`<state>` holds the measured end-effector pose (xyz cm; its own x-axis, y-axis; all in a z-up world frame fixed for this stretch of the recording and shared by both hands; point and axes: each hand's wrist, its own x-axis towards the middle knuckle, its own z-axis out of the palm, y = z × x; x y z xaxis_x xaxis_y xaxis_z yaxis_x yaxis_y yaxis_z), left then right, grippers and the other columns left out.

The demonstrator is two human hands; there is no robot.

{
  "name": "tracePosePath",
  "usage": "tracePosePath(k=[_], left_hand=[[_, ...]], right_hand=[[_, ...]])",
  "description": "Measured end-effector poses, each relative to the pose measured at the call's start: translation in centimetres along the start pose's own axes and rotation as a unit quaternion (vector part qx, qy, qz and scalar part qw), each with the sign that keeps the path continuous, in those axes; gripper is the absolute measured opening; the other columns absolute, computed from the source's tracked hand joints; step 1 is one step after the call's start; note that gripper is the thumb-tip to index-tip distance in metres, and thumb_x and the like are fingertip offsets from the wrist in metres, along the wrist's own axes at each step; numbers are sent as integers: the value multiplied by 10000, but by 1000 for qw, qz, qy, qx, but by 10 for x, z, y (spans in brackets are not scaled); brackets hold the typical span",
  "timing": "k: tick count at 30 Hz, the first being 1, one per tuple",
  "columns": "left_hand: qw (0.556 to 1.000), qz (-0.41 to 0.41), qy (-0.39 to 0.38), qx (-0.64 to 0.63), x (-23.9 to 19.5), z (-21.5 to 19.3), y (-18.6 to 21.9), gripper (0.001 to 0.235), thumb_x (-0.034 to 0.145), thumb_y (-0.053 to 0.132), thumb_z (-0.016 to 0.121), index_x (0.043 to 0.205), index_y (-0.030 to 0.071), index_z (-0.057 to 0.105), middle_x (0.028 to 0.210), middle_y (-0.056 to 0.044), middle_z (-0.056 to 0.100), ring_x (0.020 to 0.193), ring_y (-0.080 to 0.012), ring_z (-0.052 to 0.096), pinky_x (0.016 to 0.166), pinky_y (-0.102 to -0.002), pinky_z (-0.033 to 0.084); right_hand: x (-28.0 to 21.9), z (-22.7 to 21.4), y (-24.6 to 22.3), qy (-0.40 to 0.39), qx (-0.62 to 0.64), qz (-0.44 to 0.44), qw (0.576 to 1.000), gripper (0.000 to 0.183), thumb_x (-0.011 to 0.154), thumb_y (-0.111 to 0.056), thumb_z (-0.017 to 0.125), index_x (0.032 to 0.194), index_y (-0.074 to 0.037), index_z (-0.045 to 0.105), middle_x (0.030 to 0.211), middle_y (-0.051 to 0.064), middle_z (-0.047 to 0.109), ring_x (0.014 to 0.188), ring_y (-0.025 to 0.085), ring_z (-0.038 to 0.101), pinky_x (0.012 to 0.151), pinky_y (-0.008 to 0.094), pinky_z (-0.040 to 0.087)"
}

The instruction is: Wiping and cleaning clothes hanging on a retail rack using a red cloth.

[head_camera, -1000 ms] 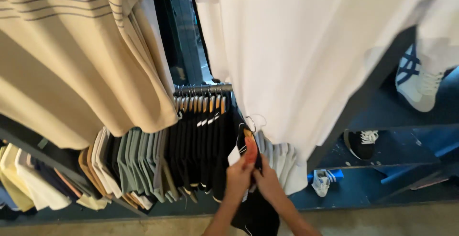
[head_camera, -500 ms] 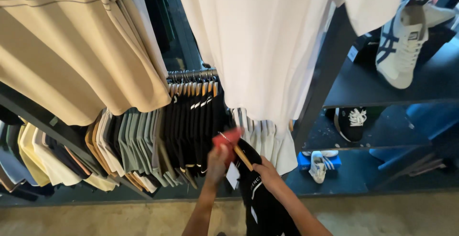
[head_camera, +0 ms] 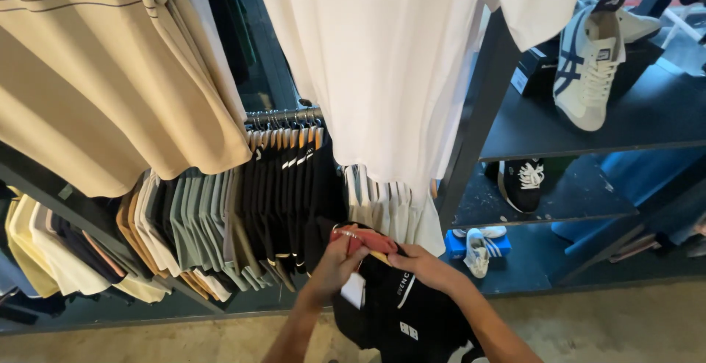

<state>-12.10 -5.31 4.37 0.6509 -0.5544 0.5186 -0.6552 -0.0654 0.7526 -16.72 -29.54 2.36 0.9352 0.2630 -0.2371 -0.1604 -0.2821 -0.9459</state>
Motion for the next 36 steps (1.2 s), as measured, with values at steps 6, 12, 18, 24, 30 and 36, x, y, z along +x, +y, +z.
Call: tracePosePath(k=[6,12,18,24,30,36], left_hand=[[995,-79,51,-26,8,6,50,229,969,134,570,1133,16,677,1167,-84,701,1062,-221,653,986,-332,494],[978,-104,173,-56,-4,47,52,418,940,27,534,1351,30,607,1173,-56,682,966,-174,591,852,-285,466],[964,-146,214,-58,-5,53,79,466,977,116,504,1435,65,575,1338,-50,631,1037,-207,429,858,-324,346],[843,-260,299,-364,13,51,51,288,1049,222,571,1025,-17,730,711,-20,554,551,-78,408,469,-238,298],[962,-168,149,-159,-12,37,79,397,1011,42,491,1342,98,702,682,27,580,502,-60,390,441,-223,287],[906,-229,325,-144,-32,40,9,285,907,58,555,1126,-36,712,915,-94,756,729,-170,622,684,-298,528]], right_hand=[[-21,9,-14,62,60,35,996,428,972,-323,589,1063,75,717,958,67,676,839,135,555,787,251,431],[-14,16,9,118,123,43,984,416,978,-335,630,969,72,716,817,83,641,714,134,539,665,256,438],[-2,28,18,183,81,10,980,435,978,-321,598,970,100,706,836,104,683,747,161,577,713,284,487],[-13,43,18,180,-2,13,984,425,1009,-357,542,1018,35,708,810,63,657,723,141,556,695,285,480],[-26,37,-10,209,124,18,970,430,998,-308,572,1039,86,737,877,107,698,762,164,574,725,286,467],[-24,29,-27,231,141,-7,963,466,1002,-352,577,909,83,712,775,89,641,669,153,521,613,292,423]])
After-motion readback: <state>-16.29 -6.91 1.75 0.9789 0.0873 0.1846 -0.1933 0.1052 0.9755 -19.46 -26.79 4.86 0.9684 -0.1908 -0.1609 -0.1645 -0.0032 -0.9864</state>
